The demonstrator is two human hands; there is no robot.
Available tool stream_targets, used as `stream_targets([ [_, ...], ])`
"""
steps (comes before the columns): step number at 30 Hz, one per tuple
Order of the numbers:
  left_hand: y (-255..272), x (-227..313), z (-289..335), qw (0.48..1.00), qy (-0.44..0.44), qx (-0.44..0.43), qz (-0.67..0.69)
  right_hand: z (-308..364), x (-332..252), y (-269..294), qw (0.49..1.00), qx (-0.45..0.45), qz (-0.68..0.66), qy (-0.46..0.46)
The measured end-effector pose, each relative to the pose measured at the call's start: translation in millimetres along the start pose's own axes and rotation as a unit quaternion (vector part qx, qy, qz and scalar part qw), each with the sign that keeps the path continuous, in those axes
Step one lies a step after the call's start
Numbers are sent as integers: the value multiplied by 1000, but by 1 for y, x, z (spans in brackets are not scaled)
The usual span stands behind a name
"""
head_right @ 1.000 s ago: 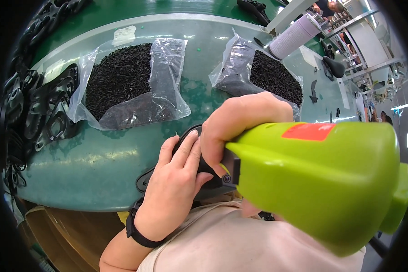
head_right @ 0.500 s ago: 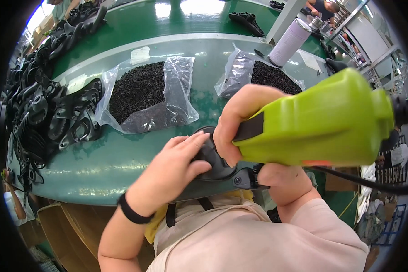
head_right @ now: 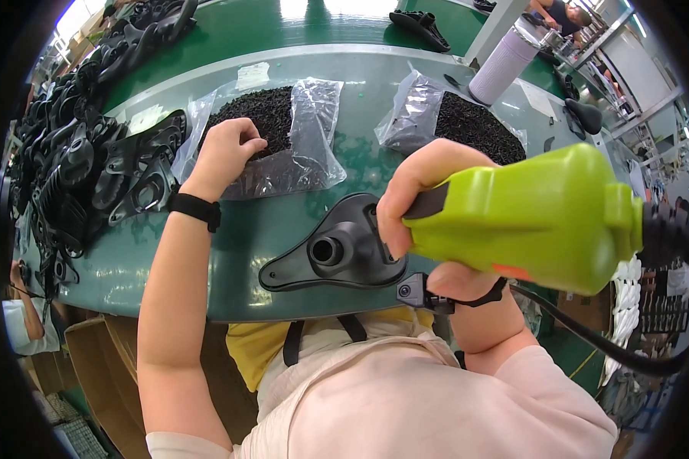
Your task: The person picks up a seat base and a cover, fits them together, and secures the assembly by driving screws into it with a power screwdriver. They repeat this process for a second seat before placing the finished items onto a conveyor belt.
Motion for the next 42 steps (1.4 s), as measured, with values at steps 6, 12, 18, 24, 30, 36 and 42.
stream_targets([
  [6, -1, -4, 8, 994, -26, -41, -102, 0, 4, 1, 999, 20, -25, -1],
  [12, 37, 10, 19, 993, 30, 85, 74, 0, -13, 10, 996, 73, -35, 46],
  [18, 62, 76, 103, 946, -24, 91, 309, -11, -35, 23, 981, 70, -159, 88],
  [24, 63, 100, 190, 930, -89, 130, 332, -40, -25, -16, 944, 42, -325, 26],
  [30, 67, 96, 207, 919, -97, 198, 327, -57, -8, -49, 916, -1, -402, -11],
  [36, 65, 93, 210, 918, -96, 217, 317, -50, -4, -52, 932, -5, -363, -4],
  [42, 69, 103, 208, 934, -141, 254, 207, -42, -17, -67, 965, -99, -239, 35],
])
Point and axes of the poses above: each hand's wrist, its own z-axis away from the middle knuckle, its own y-axis out of the back of the hand, x = y × z, the point moved 8 cm from there along -z, towards the middle knuckle, and after that the axes turned 8 degrees about x, right-handed, at the moved point
